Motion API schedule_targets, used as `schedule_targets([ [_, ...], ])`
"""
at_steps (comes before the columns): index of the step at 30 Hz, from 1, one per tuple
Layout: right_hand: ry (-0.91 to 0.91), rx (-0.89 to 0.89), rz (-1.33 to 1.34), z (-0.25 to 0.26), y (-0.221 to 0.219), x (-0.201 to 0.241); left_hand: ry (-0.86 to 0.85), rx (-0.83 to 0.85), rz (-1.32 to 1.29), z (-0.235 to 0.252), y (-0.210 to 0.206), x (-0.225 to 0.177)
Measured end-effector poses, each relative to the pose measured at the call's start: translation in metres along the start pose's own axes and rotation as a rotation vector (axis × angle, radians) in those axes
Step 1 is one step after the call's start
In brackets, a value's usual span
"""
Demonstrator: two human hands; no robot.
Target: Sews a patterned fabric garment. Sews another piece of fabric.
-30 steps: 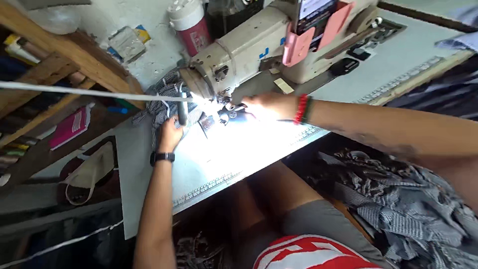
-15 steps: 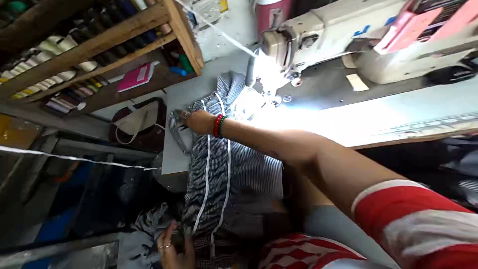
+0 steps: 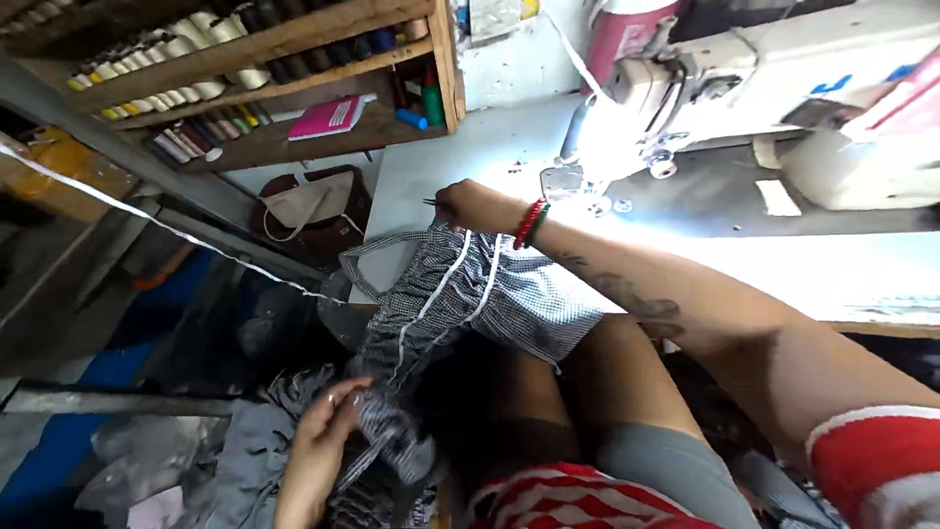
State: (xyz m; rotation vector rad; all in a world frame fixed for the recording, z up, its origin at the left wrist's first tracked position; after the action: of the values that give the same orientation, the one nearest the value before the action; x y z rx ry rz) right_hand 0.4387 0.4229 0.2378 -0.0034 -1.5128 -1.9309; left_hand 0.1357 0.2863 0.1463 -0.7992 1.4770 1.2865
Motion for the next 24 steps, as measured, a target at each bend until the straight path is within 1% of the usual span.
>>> schedule_targets([
  [1, -0.016, -0.016, 0.146, 0.002, -0.01, -0.015, -0.082, 0.102, -0.087, 0.016, -0.02, -0.029],
  [2, -0.11, 0.079, 0.26, 0.003, -0.016, -0.022, -0.154, 0.183, -0.091, 0.032, -0.038, -0.056],
  [3, -0.17, 0.153, 0.371, 0.0, -0.018, -0.02, -0.215, 0.201, -0.015, 0.048, -0.053, -0.079],
  [4, -0.195, 0.189, 0.472, -0.007, -0.015, -0.014, -0.262, 0.16, 0.113, 0.064, -0.065, -0.096],
  [6, -0.175, 0.209, 0.59, -0.025, -0.004, -0.001, -0.344, 0.04, 0.338, 0.094, -0.083, -0.118],
  [9, -0.109, 0.16, 0.61, -0.056, 0.009, 0.0, -0.475, 0.017, 0.448, 0.118, -0.105, -0.132],
  [11, -0.087, 0.102, 0.659, -0.07, 0.016, -0.003, -0.489, 0.012, 0.465, 0.128, -0.112, -0.134],
  [13, -0.05, 0.115, 0.656, -0.08, 0.023, 0.001, -0.471, -0.004, 0.45, 0.135, -0.114, -0.133],
  [15, -0.003, 0.123, 0.551, -0.084, 0.029, 0.011, -0.439, -0.017, 0.411, 0.138, -0.115, -0.129],
  [16, 0.018, 0.094, 0.46, -0.084, 0.035, 0.016, -0.444, -0.011, 0.384, 0.139, -0.114, -0.126],
  [18, 0.028, -0.032, 0.37, -0.087, 0.057, 0.02, -0.487, 0.073, 0.369, 0.139, -0.115, -0.115],
  [20, 0.001, -0.122, 0.456, -0.09, 0.083, 0.01, -0.508, 0.233, 0.432, 0.138, -0.117, -0.091],
  [21, -0.025, -0.167, 0.526, -0.094, 0.097, 0.004, -0.505, 0.284, 0.48, 0.138, -0.117, -0.074],
  [22, -0.05, -0.211, 0.601, -0.1, 0.109, -0.004, -0.487, 0.304, 0.502, 0.138, -0.113, -0.059],
  [24, -0.098, -0.282, 0.655, -0.116, 0.127, -0.018, -0.417, 0.307, 0.415, 0.132, -0.096, -0.043],
])
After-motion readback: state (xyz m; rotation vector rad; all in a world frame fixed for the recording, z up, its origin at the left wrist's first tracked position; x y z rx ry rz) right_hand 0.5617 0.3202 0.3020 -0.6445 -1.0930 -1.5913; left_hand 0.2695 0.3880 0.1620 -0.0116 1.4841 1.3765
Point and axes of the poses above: each hand's wrist, its own z-axis towards the middle knuckle, its own y-axis out of the back of the hand, x = y × z, the point moved 10 cm from there along z, towards the middle knuckle
